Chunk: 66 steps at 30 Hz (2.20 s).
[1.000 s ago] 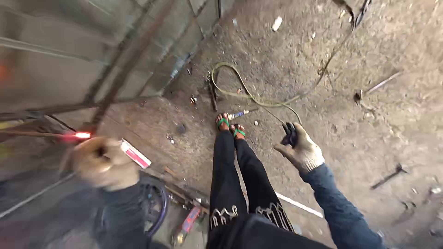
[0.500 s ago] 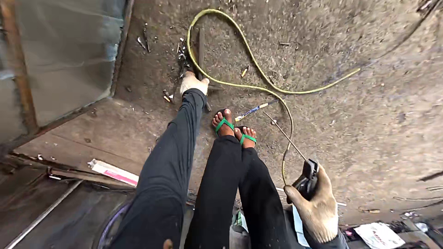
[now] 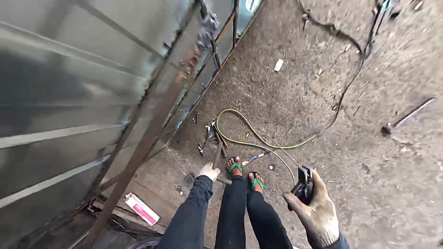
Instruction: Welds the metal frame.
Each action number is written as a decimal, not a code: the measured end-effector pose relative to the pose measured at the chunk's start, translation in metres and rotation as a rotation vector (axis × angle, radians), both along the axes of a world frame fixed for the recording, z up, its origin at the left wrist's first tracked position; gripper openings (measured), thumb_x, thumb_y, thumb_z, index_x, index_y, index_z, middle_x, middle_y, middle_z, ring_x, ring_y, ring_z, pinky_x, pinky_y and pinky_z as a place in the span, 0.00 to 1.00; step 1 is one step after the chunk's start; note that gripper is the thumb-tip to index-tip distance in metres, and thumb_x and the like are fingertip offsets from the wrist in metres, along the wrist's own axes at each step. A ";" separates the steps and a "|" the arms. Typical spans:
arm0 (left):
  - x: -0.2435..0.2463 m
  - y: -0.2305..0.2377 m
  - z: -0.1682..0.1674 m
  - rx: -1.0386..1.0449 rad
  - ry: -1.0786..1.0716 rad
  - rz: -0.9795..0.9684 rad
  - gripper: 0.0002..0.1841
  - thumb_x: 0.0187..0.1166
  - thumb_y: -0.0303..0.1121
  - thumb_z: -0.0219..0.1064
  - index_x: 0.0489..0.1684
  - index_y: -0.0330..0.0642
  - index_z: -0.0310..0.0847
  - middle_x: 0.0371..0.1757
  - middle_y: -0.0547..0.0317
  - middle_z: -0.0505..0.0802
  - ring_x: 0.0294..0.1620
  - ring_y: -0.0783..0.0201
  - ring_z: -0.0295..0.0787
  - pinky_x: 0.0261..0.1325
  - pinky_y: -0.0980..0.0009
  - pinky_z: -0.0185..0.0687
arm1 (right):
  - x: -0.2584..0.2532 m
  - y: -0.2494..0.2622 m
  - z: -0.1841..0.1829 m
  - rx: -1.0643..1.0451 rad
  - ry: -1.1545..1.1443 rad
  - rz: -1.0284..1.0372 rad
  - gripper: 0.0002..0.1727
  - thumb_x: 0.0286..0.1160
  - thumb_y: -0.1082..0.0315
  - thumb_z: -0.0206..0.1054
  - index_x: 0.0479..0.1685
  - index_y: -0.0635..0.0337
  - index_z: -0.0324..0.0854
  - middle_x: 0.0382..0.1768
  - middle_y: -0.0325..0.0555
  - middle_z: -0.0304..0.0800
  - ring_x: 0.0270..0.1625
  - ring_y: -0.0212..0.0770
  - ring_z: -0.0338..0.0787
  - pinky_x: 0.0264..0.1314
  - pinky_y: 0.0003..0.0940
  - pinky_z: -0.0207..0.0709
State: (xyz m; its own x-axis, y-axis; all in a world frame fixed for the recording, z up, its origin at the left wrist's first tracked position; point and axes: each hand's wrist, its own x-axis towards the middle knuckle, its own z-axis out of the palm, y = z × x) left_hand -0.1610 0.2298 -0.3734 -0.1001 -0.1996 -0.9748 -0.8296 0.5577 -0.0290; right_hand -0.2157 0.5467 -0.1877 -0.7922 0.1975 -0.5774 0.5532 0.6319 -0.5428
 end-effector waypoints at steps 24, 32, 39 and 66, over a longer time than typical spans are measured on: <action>-0.309 0.040 0.100 1.136 0.710 1.610 0.23 0.94 0.50 0.40 0.70 0.48 0.72 0.18 0.63 0.76 0.08 0.69 0.66 0.11 0.76 0.67 | -0.282 0.043 0.070 -0.462 0.229 0.262 0.60 0.64 0.51 0.79 0.94 0.63 0.43 0.50 0.47 0.89 0.32 0.37 0.91 0.30 0.41 0.93; -0.324 0.058 0.103 1.053 0.791 1.703 0.22 0.94 0.51 0.40 0.66 0.49 0.74 0.17 0.65 0.73 0.08 0.70 0.64 0.10 0.77 0.64 | -0.325 0.016 0.054 -0.590 0.239 0.395 0.48 0.77 0.55 0.71 0.95 0.56 0.49 0.45 0.45 0.91 0.32 0.35 0.91 0.33 0.39 0.93; -0.332 0.053 0.129 0.907 0.811 1.723 0.21 0.95 0.50 0.39 0.62 0.49 0.74 0.16 0.63 0.73 0.08 0.69 0.66 0.10 0.76 0.66 | -0.335 -0.003 0.047 -0.633 0.214 0.420 0.44 0.78 0.61 0.71 0.95 0.53 0.53 0.52 0.47 0.92 0.32 0.37 0.92 0.33 0.40 0.93; -0.336 0.050 0.130 1.013 0.821 1.740 0.21 0.93 0.49 0.44 0.39 0.47 0.75 0.13 0.64 0.72 0.07 0.68 0.66 0.11 0.76 0.65 | -0.353 -0.051 0.012 -0.561 0.205 0.458 0.45 0.78 0.54 0.72 0.96 0.45 0.54 0.63 0.43 0.90 0.42 0.32 0.92 0.41 0.40 0.91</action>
